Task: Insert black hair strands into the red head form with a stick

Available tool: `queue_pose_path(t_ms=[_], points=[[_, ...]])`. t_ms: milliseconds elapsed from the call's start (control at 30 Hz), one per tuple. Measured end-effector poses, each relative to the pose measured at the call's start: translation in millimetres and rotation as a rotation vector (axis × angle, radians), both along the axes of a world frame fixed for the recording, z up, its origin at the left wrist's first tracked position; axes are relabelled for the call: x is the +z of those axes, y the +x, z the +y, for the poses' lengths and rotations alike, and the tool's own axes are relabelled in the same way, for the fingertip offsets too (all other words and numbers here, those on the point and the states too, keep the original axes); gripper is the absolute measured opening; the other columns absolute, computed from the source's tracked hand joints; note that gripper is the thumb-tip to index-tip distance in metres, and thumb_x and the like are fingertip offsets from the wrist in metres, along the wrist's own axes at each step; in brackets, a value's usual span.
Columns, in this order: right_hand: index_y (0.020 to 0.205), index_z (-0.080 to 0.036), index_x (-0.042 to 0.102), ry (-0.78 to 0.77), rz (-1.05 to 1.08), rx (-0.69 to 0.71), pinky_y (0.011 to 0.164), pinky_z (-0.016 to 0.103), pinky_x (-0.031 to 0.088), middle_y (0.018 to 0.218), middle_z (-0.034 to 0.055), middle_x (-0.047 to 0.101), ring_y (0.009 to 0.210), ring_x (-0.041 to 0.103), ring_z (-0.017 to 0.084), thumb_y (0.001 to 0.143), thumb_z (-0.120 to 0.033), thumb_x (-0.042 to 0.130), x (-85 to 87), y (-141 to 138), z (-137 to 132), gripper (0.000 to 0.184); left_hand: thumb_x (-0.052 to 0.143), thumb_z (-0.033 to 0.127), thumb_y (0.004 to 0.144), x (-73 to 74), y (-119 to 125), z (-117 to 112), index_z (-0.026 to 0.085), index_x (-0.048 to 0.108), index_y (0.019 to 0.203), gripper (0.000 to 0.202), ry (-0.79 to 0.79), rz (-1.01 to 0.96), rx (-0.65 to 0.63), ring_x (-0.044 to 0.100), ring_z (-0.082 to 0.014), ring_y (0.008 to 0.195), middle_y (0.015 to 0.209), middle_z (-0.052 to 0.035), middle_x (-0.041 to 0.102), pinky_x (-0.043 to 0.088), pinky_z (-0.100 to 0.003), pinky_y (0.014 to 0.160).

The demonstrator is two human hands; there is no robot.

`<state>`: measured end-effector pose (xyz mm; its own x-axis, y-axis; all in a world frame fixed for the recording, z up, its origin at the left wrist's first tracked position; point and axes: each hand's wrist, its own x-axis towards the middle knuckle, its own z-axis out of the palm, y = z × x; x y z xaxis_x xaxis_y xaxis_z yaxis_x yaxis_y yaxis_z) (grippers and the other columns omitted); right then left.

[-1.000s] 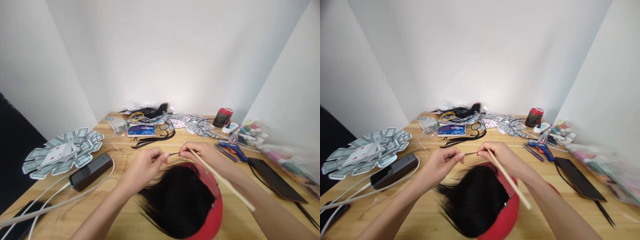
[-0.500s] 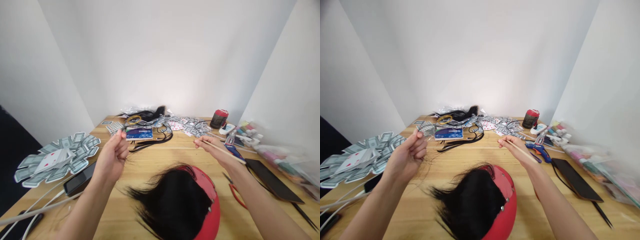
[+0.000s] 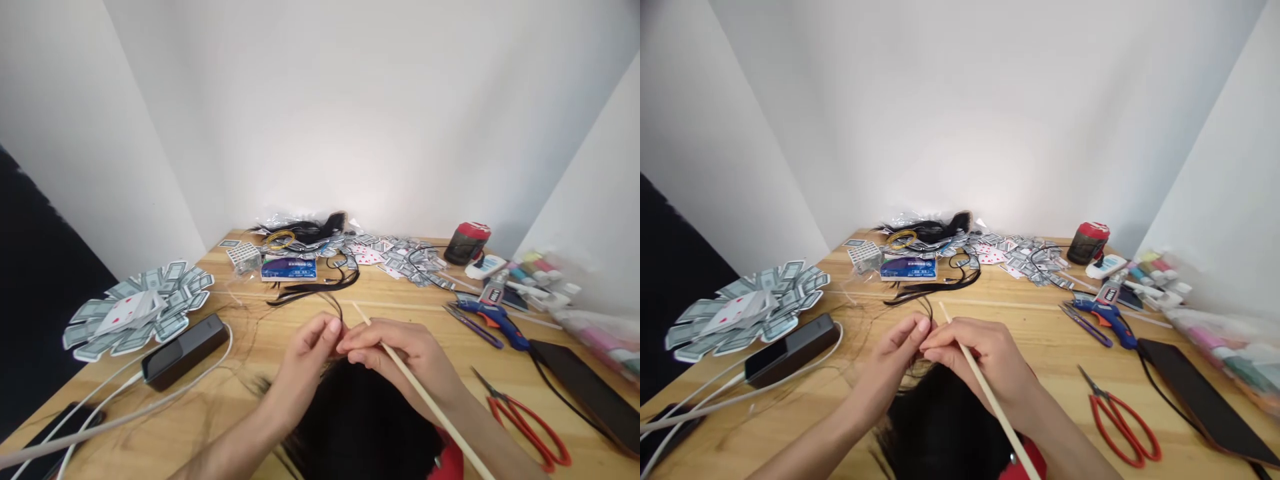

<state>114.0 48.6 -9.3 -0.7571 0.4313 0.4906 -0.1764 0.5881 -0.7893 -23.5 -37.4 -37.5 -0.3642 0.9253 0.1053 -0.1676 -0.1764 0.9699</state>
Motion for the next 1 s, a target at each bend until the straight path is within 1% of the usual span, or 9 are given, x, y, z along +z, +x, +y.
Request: queue_pose_path(t_ms=[133,233,367,500,633,767,833,900,1000], points=[[0.079,-0.022,0.075,-0.197,0.027,-0.145,0.056,0.025,0.054,0.070,0.0010,0.074,0.057,0.067,0.016,0.088,-0.024,0.067,-3.7,3,4,0.012,0.061,0.059,0.086,-4.7,7,-3,0.017,0.062,0.078,0.043,-0.106,-0.098,-0.171,0.029,-0.0066,0.043,0.050,0.0068,0.043,0.024,-0.021,0.046],[0.080,-0.023,0.074,-0.258,0.045,-0.195,0.071,0.030,0.058,0.090,0.0047,0.079,0.080,0.074,0.021,0.086,-0.028,0.070,-7.7,4,9,0.009,0.063,0.057,0.086,-2.1,5,-5,0.015,0.064,0.078,0.043,-0.151,-0.154,-0.205,0.015,-0.0066,0.047,0.051,0.0103,0.025,0.013,-0.022,0.046],[0.079,-0.023,0.073,-0.287,0.067,-0.247,0.088,0.035,0.055,0.104,0.0068,0.079,0.100,0.071,0.024,0.086,-0.031,0.070,-7.8,4,12,0.011,0.066,0.056,0.084,4.9,-1,-8,0.014,0.069,0.076,0.043,-0.200,-0.153,-0.234,0.010,-0.0072,0.048,0.052,0.0102,0.019,0.009,-0.025,0.045],[0.080,-0.023,0.072,-0.275,-0.008,-0.321,0.076,0.033,0.055,0.104,0.0052,0.079,0.084,0.071,0.022,0.087,-0.038,0.067,-4.8,6,19,0.017,0.058,0.062,0.085,12.3,-7,-11,0.015,0.070,0.075,0.049,-0.230,0.030,-0.203,0.009,-0.0081,0.046,0.050,0.0100,0.018,0.011,-0.026,0.045],[0.084,-0.021,0.073,-0.163,-0.128,-0.390,0.069,0.033,0.055,0.092,0.0068,0.080,0.078,0.071,0.024,0.087,-0.041,0.066,-2.4,12,32,0.021,0.058,0.063,0.083,14.7,-14,-12,0.017,0.068,0.068,0.050,-0.219,0.226,-0.151,0.020,-0.0090,0.047,0.050,0.0071,0.029,0.017,-0.025,0.048],[0.104,-0.024,0.072,0.214,-0.065,-0.648,0.068,0.036,0.056,0.091,0.0068,0.079,0.072,0.072,0.025,0.092,-0.034,0.062,2.8,24,25,0.019,0.059,0.056,0.085,8.3,-19,-10,0.018,0.065,0.064,0.044,-0.185,0.439,-0.013,0.036,-0.0122,0.054,0.055,0.0031,0.043,0.023,-0.026,0.054],[0.112,-0.027,0.070,0.421,0.010,-0.565,0.080,0.036,0.056,0.106,0.0066,0.077,0.087,0.073,0.025,0.095,-0.025,0.060,4.1,27,12,0.020,0.058,0.048,0.089,4.7,-19,-10,0.018,0.065,0.066,0.038,-0.188,0.521,0.024,0.036,-0.0128,0.052,0.052,0.0036,0.043,0.022,-0.026,0.054],[0.118,-0.030,0.068,0.548,-0.012,-0.295,0.087,0.033,0.054,0.116,0.0050,0.075,0.099,0.071,0.023,0.096,-0.017,0.058,2.0,25,0,0.027,0.056,0.044,0.090,3.1,-19,-11,0.018,0.066,0.068,0.035,-0.174,0.567,0.010,0.043,-0.0143,0.055,0.055,0.0021,0.050,0.027,-0.026,0.056],[0.132,-0.024,0.059,0.537,-0.113,-0.080,0.086,0.032,0.054,0.118,0.0083,0.072,0.101,0.069,0.022,0.099,-0.014,0.053,-6.4,15,-6,0.035,0.052,0.042,0.093,5.4,-18,-12,0.019,0.069,0.077,0.033,-0.140,0.579,-0.074,0.057,-0.0187,0.069,0.070,-0.0020,0.066,0.039,-0.026,0.064]])
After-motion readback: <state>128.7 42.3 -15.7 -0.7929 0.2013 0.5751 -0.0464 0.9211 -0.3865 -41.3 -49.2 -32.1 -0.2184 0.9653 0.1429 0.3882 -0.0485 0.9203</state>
